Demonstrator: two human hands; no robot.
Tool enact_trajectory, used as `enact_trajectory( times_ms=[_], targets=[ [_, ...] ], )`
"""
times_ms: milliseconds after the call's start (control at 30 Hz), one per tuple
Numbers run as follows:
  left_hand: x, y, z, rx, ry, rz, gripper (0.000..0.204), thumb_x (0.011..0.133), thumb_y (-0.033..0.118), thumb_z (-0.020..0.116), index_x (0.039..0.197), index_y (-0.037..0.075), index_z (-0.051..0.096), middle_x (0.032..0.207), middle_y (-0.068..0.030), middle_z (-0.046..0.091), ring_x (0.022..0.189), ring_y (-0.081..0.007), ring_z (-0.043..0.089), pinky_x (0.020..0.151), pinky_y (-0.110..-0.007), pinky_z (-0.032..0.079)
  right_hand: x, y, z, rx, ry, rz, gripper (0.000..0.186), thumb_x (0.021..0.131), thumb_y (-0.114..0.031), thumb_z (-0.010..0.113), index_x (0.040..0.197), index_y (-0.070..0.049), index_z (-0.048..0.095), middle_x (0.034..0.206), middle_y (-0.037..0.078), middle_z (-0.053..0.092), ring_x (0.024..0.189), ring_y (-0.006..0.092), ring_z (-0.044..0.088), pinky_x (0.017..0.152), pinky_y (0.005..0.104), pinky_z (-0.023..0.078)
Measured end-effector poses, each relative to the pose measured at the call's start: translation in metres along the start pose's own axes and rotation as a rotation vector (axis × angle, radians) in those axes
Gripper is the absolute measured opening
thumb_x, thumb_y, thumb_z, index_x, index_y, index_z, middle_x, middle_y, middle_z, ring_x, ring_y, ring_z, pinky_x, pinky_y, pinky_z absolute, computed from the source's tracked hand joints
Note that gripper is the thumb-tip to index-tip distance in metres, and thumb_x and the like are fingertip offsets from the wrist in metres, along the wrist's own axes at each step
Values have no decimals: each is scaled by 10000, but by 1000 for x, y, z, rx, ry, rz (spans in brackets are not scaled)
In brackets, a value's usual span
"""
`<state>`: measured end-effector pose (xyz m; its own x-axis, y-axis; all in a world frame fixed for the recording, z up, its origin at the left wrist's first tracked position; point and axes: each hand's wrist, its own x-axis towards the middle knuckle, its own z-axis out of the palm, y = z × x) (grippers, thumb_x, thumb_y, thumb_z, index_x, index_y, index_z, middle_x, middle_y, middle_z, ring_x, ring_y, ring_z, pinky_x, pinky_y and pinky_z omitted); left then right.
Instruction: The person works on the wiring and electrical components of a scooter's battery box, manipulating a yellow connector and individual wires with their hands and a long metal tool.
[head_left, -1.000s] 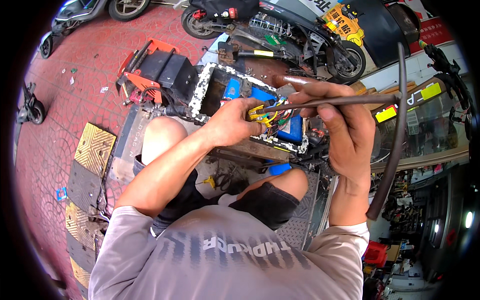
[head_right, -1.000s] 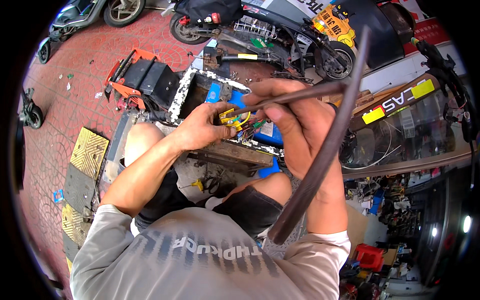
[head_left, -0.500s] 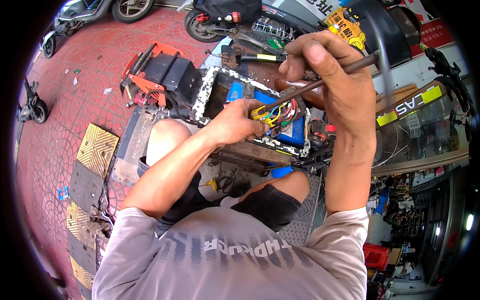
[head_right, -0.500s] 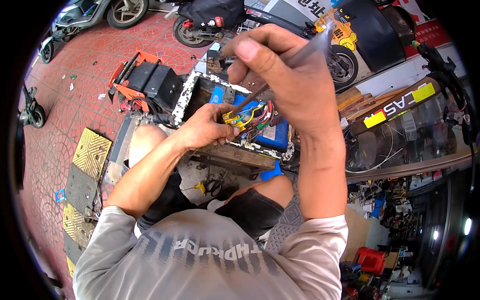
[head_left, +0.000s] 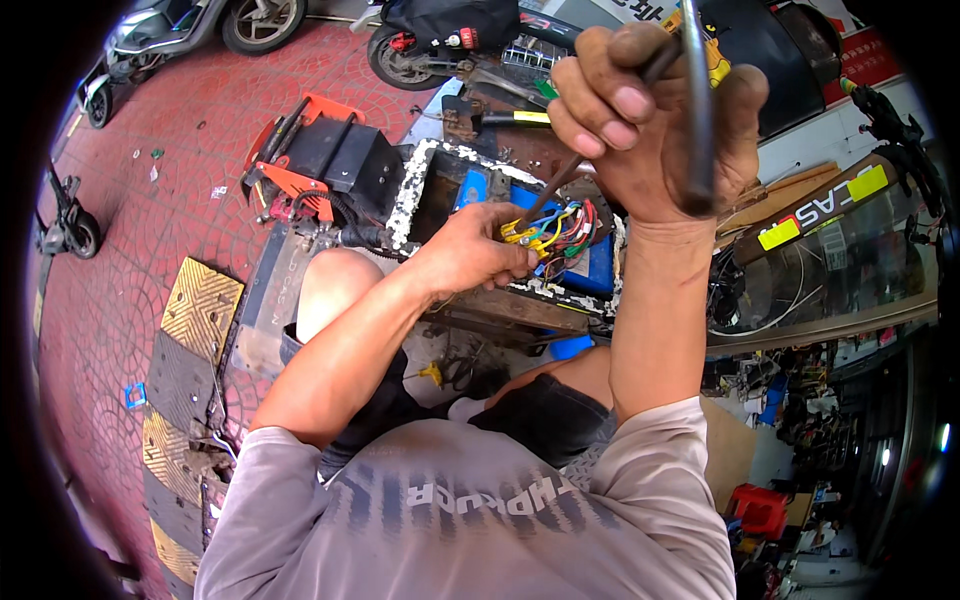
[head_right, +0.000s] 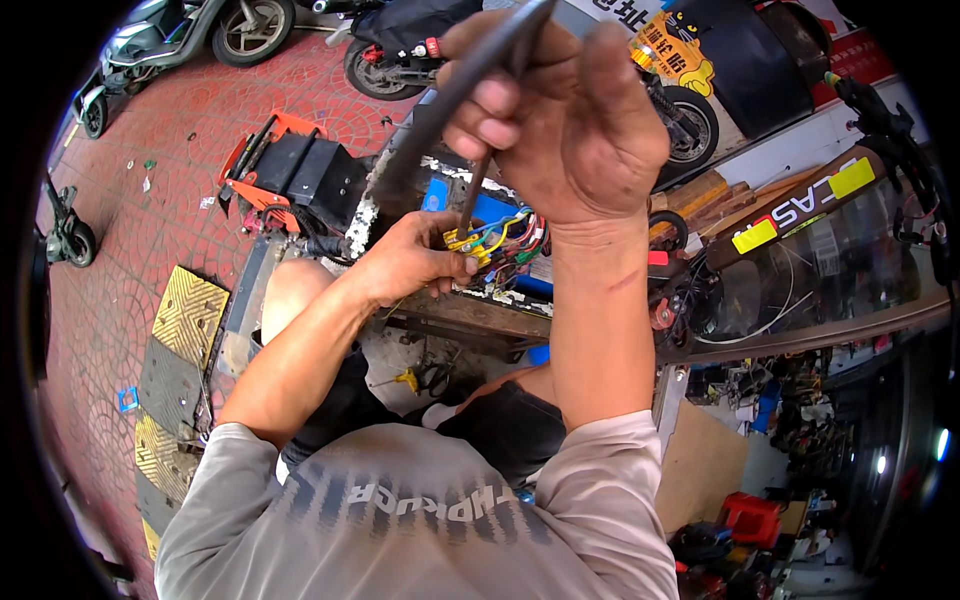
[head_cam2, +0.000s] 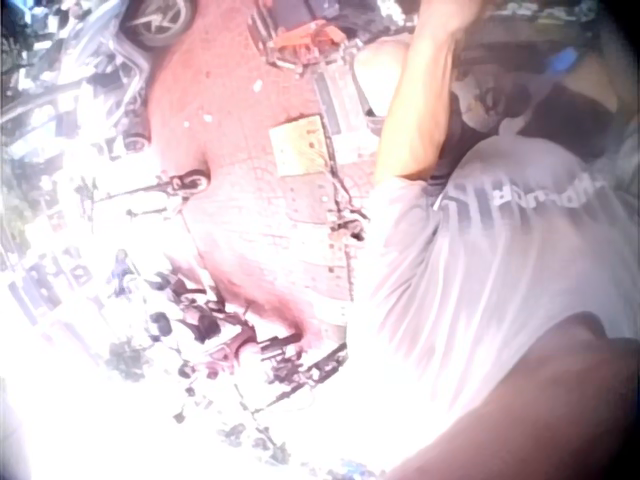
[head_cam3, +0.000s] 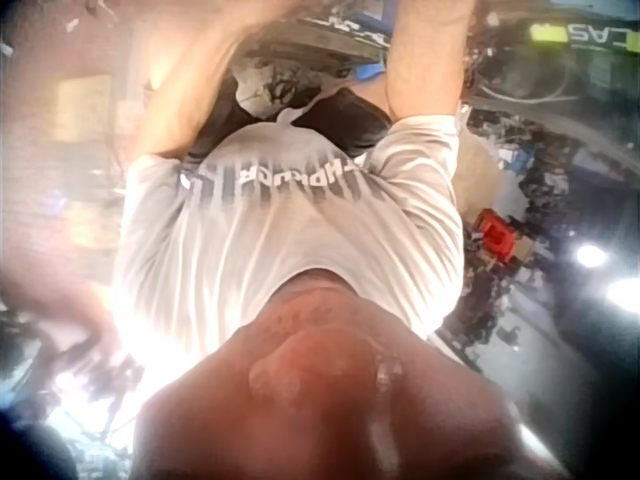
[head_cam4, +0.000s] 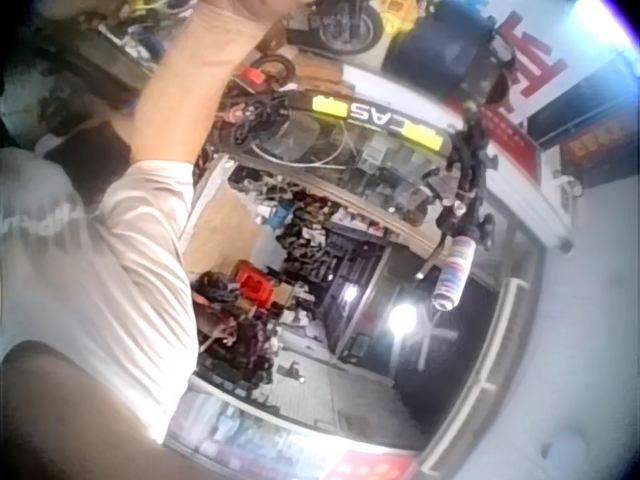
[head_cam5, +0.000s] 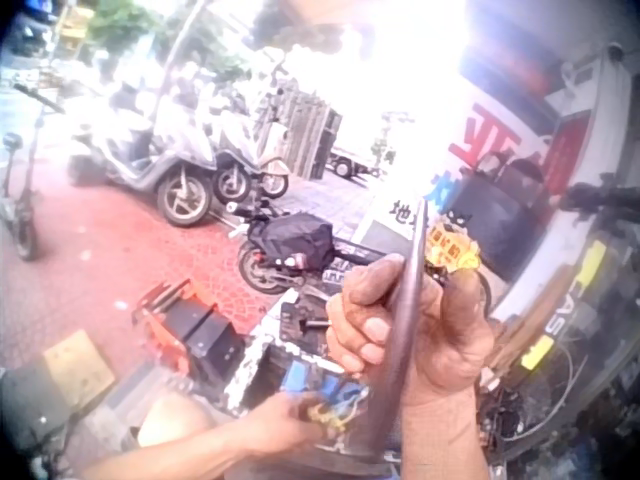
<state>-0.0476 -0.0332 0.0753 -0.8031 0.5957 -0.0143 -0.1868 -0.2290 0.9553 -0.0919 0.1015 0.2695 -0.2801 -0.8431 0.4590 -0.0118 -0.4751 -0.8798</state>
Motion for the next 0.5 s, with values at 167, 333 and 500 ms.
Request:
enact_trajectory(
  times_ms=[167, 333, 500],
  targets=[
    [-1, 2, 1, 21, 12, 3, 537, 931, 152, 788, 1394, -40, 594, 810, -21, 708, 643, -76, 615, 568, -219, 494, 11, 6, 14, -7, 246, -55, 621, 1058, -526, 593, 1246, 63, 638, 897, 49, 621, 791, 146, 589, 723, 302, 499],
    [1, -7, 4, -1, 15, 31, 553, 911, 164, 824, 1380, -32, 605, 812, -25, 713, 641, -81, 625, 556, -222, 497, 22, 5, 39, -211, 702, -107, 469, 1091, -390, 578, 811, -20, 640, 652, 17, 544, 542, 135, 518, 532, 294, 457],
    [2, -4, 4, 0, 42, 6, 521, 904, 160, 830, 1346, -23, 625, 813, -29, 715, 629, -81, 624, 549, -221, 504, 19, 5, 20, -109, 581, -88, 299, 1060, -252, 597, 943, 12, 675, 684, 40, 566, 541, 140, 501, 511, 286, 446]
  ],
)
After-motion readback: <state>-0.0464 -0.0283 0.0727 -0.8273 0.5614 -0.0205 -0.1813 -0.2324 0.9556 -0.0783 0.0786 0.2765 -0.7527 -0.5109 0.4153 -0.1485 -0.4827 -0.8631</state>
